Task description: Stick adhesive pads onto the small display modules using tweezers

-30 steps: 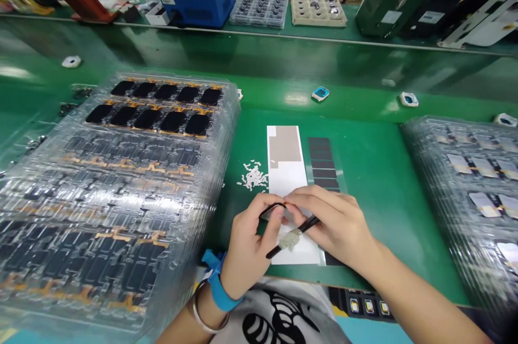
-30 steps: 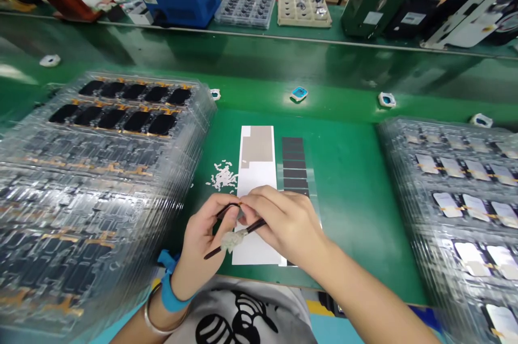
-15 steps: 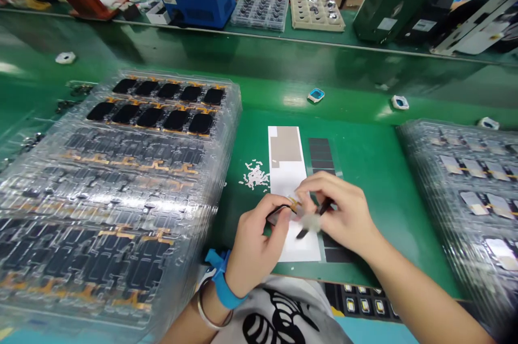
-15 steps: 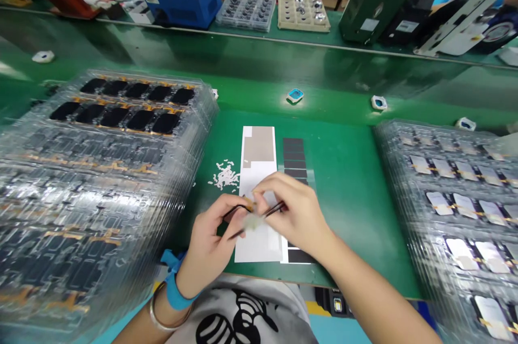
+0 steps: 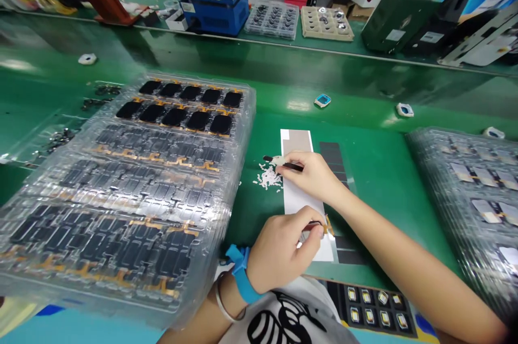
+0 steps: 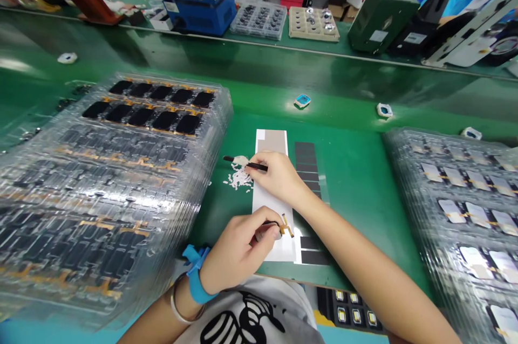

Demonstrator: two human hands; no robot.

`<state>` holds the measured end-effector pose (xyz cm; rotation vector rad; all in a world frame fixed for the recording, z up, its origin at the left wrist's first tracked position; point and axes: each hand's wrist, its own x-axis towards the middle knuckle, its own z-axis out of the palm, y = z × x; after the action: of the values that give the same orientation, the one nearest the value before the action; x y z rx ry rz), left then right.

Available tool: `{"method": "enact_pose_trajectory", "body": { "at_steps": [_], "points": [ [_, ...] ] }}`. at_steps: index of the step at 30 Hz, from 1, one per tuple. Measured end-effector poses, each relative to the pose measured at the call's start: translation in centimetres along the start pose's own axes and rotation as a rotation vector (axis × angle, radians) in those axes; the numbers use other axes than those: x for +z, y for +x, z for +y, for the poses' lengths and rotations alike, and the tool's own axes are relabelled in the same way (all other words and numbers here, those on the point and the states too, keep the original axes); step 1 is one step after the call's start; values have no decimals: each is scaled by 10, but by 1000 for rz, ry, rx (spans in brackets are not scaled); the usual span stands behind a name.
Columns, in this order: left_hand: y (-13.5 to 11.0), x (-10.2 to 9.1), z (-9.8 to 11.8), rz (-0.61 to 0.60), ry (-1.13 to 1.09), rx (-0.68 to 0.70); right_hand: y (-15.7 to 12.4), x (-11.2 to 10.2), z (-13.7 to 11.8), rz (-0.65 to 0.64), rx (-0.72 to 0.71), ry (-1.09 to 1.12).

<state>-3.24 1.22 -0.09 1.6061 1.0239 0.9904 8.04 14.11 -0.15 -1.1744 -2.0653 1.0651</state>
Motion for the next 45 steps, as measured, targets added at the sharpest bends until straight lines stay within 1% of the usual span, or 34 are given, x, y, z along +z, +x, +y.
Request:
{"method": "enact_pose_trajectory", "body": {
  "at_steps": [5,8,10,13,17,22,26,31,34,36,40,42,45],
  "points": [
    [-2,-2,1,24,-25,-39,-9,-9,-4,-22,-16,65],
    [-5,-1,-1,107,-117,-45,-25,-22,-12,5,16,171],
    [-7,1,-3,170,-207,-40,-39,-30,-18,-5,63,276],
    [-8,4,-4,202,-277,-37,-59,-37,-22,-103,106,421],
    [-7,6,-4,216,-299,-72,-72,-35,-18,-200,64,553],
    [-7,5,-6,235,-281,-79,-76,-34,-14,-264,54,562],
    [-8,4,-7,242,-258,-77,-75,-35,-15,-271,68,581],
    [-8,4,-6,221,-243,-74,-75,-33,-11,-221,113,566],
    [-9,4,-8,233,-223,-82,-75,-32,-9,-232,147,520],
    [-10,5,-9,241,-222,-103,-75,-31,-9,-238,163,515],
    [-10,5,-9,230,-275,-146,-74,-28,-10,-211,203,526],
    [-10,6,-9,224,-318,-145,-74,-26,-12,-202,186,548],
    [-11,6,-9,219,-373,-130,-74,-24,-14,-167,119,547]
  ]
}}
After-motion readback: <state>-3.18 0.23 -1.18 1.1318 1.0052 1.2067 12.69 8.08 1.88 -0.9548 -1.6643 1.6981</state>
